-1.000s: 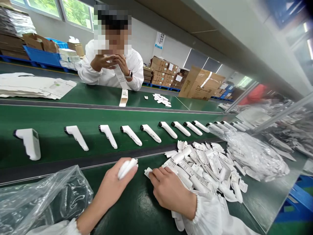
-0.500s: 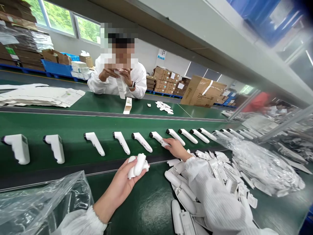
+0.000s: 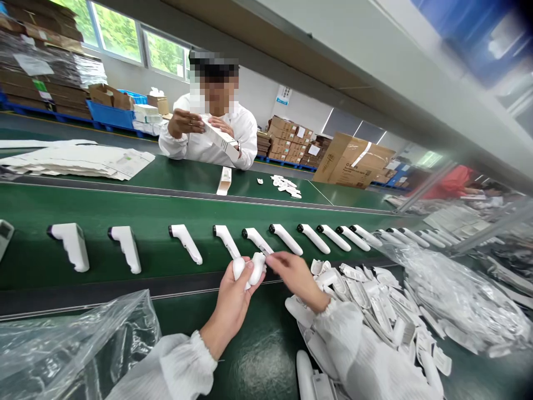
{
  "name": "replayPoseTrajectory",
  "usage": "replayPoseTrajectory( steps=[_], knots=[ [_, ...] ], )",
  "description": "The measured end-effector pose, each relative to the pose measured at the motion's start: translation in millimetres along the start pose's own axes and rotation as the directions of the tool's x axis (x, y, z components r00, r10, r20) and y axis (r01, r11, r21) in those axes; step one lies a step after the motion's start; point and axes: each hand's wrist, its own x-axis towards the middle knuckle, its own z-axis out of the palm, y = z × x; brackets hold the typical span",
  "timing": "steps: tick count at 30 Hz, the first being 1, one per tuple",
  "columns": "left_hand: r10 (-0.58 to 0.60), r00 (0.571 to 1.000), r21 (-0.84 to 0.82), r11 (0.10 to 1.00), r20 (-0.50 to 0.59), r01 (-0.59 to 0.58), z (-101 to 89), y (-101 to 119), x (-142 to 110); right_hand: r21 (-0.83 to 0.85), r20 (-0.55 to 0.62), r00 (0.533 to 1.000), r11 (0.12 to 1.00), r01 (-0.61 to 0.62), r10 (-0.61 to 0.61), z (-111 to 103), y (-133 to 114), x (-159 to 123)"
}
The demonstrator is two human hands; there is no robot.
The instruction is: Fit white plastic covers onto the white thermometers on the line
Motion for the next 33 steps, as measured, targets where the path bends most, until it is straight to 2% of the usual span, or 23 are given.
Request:
replayPoseTrajectory(
  steps=[2, 5, 7, 9, 10, 12, 14, 15, 18, 22, 26, 29, 31, 33],
  knots=[
    [0.049, 0.999, 0.063, 0.997, 0.006, -0.049, 4.7, -6.1, 4.4, 0.272, 0.063, 0.997, 0.961, -0.059, 0.043, 16.9, -8.9, -15.7],
    [0.046, 0.999, 0.097, 0.994, -0.009, -0.045, 7.4, -11.0, 8.4, 0.488, 0.046, 0.984, 0.855, -0.174, 0.174, 29.2, -13.0, -20.4],
    [0.024, 1.000, 0.085, 0.996, -0.016, -0.023, 5.6, -11.5, 9.7, 0.580, 0.014, 0.967, 0.786, -0.216, 0.256, 24.9, -10.5, -12.2],
    [-0.004, 1.000, 0.061, 0.998, -0.025, 0.006, 2.4, -10.0, 10.4, 0.634, -0.035, 0.959, 0.748, -0.197, 0.282, 11.7, -3.3, 1.0],
    [-0.019, 0.999, 0.050, 0.999, -0.031, 0.021, 0.9, -8.6, 10.4, 0.626, -0.055, 0.962, 0.760, -0.176, 0.268, 2.8, 2.2, 8.1],
    [-0.046, 0.998, 0.034, 0.998, -0.040, 0.048, -0.9, -4.8, 10.1, 0.486, -0.064, 0.980, 0.863, -0.136, 0.191, -15.7, 16.4, 21.0],
    [-0.076, 0.997, 0.029, 0.997, -0.035, 0.077, -0.8, -0.4, 9.0, 0.183, -0.039, 0.995, 0.979, -0.085, 0.094, -30.0, 32.5, 30.2],
    [-0.091, 0.995, 0.031, 0.995, -0.029, 0.092, -0.3, 1.6, 8.4, 0.013, -0.023, 0.998, 0.998, -0.059, 0.059, -34.1, 40.3, 33.3],
    [-0.125, 0.992, 0.042, 0.991, -0.008, 0.126, 1.5, 5.4, 6.8, -0.352, -0.002, 1.000, 0.936, 0.022, -0.024, -33.7, 58.2, 38.5],
    [-0.136, 0.990, 0.077, 0.988, 0.024, 0.134, 2.5, 5.7, 6.3, -0.585, 0.040, 0.995, 0.805, 0.099, -0.093, -21.4, 68.2, 44.1],
    [-0.127, 0.991, 0.089, 0.988, 0.035, 0.124, 1.8, 5.8, 6.8, -0.613, 0.016, 0.996, 0.787, 0.075, -0.083, -22.1, 68.7, 48.3],
    [-0.143, 0.989, 0.062, 0.988, 0.023, 0.142, -0.9, 7.2, 7.1, -0.591, -0.002, 0.990, 0.799, 0.111, -0.139, -31.6, 57.6, 44.0],
    [-0.173, 0.985, 0.048, 0.984, 0.015, 0.172, -2.7, 8.1, 6.8, -0.441, 0.009, 0.984, 0.882, 0.165, -0.180, -37.8, 42.3, 35.8],
    [-0.185, 0.982, 0.084, 0.980, 0.035, 0.181, -2.8, 8.2, 5.6, -0.090, 0.104, 0.989, 0.989, 0.114, -0.104, -41.6, 22.9, 24.3]
  ],
)
